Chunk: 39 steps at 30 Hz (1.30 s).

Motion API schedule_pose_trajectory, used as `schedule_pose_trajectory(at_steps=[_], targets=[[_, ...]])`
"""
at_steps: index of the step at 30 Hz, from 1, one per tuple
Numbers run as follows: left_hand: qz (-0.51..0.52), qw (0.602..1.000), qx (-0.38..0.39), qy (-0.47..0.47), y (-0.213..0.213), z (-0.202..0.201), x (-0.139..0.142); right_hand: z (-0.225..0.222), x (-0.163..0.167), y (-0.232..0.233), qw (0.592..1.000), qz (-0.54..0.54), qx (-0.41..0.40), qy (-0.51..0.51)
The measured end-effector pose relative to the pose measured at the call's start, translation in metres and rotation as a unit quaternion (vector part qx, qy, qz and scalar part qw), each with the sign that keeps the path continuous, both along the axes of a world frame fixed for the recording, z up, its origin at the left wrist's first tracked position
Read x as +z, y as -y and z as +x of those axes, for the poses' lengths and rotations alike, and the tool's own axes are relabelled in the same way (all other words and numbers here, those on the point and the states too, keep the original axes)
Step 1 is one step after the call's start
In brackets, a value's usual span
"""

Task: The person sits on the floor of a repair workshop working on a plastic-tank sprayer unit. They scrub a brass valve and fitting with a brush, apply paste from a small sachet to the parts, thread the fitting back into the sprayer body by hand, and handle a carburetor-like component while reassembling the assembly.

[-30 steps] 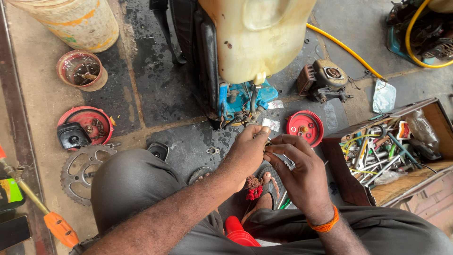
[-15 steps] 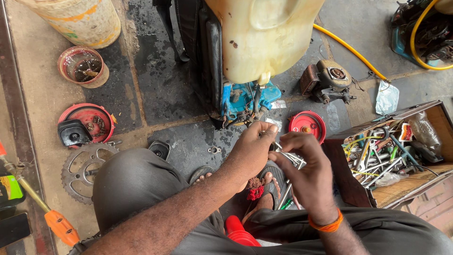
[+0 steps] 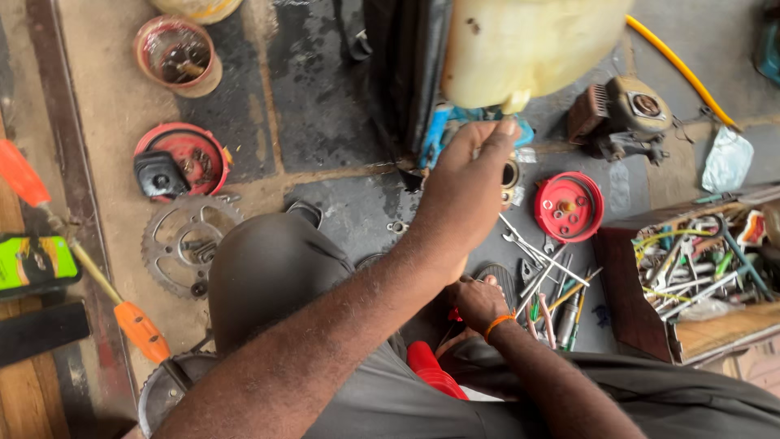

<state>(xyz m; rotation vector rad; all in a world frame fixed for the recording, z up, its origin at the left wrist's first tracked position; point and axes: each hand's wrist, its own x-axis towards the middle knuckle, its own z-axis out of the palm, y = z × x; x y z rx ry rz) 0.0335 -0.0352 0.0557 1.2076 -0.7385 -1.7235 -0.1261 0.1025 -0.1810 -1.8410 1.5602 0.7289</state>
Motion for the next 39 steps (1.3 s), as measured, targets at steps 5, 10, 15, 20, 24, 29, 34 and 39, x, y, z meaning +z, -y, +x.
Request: schedule_pose_trajectory(at_steps=[5,10,15,20,24,29,34,39], targets=[[0.021,0.999,0.019,-0.02,0.01,0.014,0.002,0.025,0.005,0.046,0.994,-0.035,-0.073,0.071],[-0.038,0.997,0.062,-0.005,0.02,0.022,-0.003,0.083,-0.004,0.091,0.992,-0.039,-0.042,0.114],[0.029,0.998,0.047,0.008,0.027,0.036,-0.01,0.113,-0.02,0.11,0.998,-0.014,-0.013,0.063],[0.004,0.997,0.061,0.038,0.03,0.036,-0.008,0.119,-0.025,0.133,1.0,-0.007,-0.007,0.028],[0.009,0.997,0.048,0.053,0.032,0.034,-0.006,0.116,-0.027,0.146,0.999,-0.009,-0.005,0.031],[0.045,0.998,0.034,0.034,0.034,0.033,-0.001,0.1,-0.035,0.134,0.996,0.013,-0.011,0.087],[0.051,0.997,0.04,-0.029,0.028,0.033,0.001,0.042,-0.032,0.113,0.952,0.055,-0.089,0.288],[-0.029,0.997,0.044,-0.049,0.024,0.025,0.002,-0.041,-0.011,0.097,0.982,0.047,-0.167,0.077]])
